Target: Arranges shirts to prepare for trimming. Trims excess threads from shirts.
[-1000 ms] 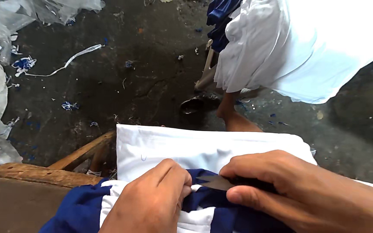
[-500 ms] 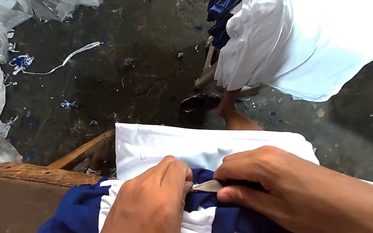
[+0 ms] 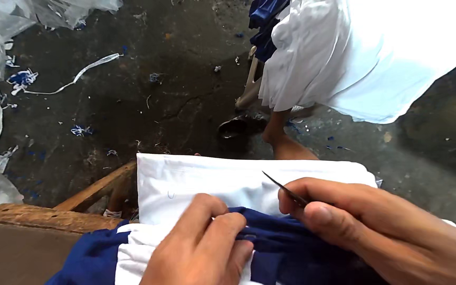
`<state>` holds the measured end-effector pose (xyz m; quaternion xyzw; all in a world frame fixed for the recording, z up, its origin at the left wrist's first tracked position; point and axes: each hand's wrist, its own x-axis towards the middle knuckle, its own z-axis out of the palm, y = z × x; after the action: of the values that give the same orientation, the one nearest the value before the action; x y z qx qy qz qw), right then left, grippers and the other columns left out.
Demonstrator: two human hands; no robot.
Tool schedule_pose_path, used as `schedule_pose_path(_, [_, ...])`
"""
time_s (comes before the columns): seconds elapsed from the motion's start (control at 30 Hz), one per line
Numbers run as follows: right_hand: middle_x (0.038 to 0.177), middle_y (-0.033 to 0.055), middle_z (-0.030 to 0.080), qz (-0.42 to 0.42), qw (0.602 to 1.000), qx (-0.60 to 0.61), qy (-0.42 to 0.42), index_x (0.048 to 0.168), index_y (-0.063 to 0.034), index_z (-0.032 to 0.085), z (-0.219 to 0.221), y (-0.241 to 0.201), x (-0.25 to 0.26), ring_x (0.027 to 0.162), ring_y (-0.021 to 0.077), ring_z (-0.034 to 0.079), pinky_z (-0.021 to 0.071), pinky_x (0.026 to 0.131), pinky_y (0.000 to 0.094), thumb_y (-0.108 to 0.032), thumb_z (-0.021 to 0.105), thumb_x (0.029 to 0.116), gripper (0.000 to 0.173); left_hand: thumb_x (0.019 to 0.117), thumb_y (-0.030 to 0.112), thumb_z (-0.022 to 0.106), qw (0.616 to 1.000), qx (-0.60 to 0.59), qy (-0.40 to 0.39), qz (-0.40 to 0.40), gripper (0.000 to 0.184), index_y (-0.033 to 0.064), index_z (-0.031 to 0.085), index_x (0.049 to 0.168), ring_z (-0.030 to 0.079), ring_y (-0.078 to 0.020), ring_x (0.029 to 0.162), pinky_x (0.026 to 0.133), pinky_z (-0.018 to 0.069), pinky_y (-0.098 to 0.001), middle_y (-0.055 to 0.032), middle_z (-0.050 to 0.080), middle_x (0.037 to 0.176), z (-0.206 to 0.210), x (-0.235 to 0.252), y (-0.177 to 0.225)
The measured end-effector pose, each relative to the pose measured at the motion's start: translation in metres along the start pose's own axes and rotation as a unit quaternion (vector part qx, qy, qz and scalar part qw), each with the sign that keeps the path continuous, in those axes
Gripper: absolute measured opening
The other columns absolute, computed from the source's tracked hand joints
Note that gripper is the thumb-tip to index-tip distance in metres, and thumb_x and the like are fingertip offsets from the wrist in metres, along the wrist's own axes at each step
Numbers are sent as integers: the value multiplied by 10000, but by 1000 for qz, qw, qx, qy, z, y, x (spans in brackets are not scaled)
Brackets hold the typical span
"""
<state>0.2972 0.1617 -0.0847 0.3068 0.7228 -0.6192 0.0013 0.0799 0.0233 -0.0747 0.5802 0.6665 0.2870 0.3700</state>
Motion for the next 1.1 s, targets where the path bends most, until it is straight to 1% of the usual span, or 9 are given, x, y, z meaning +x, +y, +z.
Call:
schedule_pose_path(0.17, [687, -116, 488, 9, 999, 49, 14, 1052, -164, 664, 7, 2, -6, 574, -76, 442, 358, 504, 95, -461, 425, 1085, 383, 987, 117, 631, 994, 36, -102, 17, 248, 15, 725, 1193, 585, -203, 717, 616, 494, -269, -165, 632, 912, -4, 7, 3])
schedule_pose_path(0.23, [694, -116, 493, 14, 998, 56, 20, 1056, -165, 669, 8, 1, -7, 584, -79, 444, 360, 511, 92, -462, 433, 1082, 380, 1001, 101, 602, 990, 51, -125, 27, 210, 34, 746, 1139, 626, -246, 747, 619, 525, -321, -176, 645, 918, -4, 8, 4])
schedule_pose_path(0.33, [702, -114, 494, 17, 998, 58, 26, 1059, -166, 665, 9, 1, -8, 588, -75, 448, 362, 514, 94, -459, 425, 1086, 380, 987, 66, 616, 991, 60, -108, 48, 160, 83, 774, 997, 626, -238, 765, 604, 505, -312, -158, 645, 894, -3, 6, 3])
schedule_pose_path(0.5, [727, -107, 524, 8, 998, 54, 43, 1071, -184, 658, 8, 1, -10, 611, -65, 486, 395, 531, 98, -446, 383, 1099, 381, 1043, 97, 555, 994, 47, -63, 81, 172, 50, 703, 969, 628, -192, 835, 696, 498, -261, -134, 668, 899, 1, 5, -1])
schedule_pose_path(0.6, [716, -106, 522, 6, 997, 61, 46, 1068, -187, 659, 9, 2, -9, 601, -63, 481, 387, 520, 97, -442, 400, 1096, 364, 1035, 104, 556, 990, 67, -111, 59, 170, 61, 713, 986, 629, -237, 781, 624, 511, -321, -144, 644, 891, 1, 7, 2])
schedule_pose_path(0.67, [709, -114, 516, 10, 997, 57, 50, 1063, -196, 662, 10, 2, -7, 591, -64, 474, 378, 511, 96, -449, 406, 1092, 361, 1040, 161, 568, 985, 85, -143, 38, 200, 95, 749, 1093, 625, -263, 769, 607, 513, -354, -155, 626, 915, 0, 9, 6])
schedule_pose_path(0.8, [707, -120, 516, 14, 997, 54, 60, 1047, -208, 664, 12, 2, -6, 590, -63, 473, 373, 511, 98, -460, 407, 1089, 362, 991, 68, 578, 984, 134, -110, 45, 168, 76, 739, 944, 634, -249, 715, 535, 496, -341, -143, 636, 861, 3, 11, 7])
schedule_pose_path(0.93, [703, -121, 507, 12, 996, 63, 63, 1050, -202, 666, 12, 2, -7, 586, -63, 467, 369, 507, 97, -456, 422, 1085, 354, 1035, 93, 544, 987, 125, -99, 15, 180, 25, 696, 968, 695, -233, 802, 627, 553, -336, -151, 700, 932, -4, 11, 5])
schedule_pose_path(1.1, [699, -119, 497, 8, 996, 69, 63, 1055, -199, 659, 13, 4, -6, 579, -66, 453, 359, 501, 93, -455, 427, 1084, 347, 1073, 159, 501, 992, 67, -110, 7, 228, 13, 657, 993, 662, -193, 872, 736, 541, -274, -145, 677, 956, -6, 9, 1])
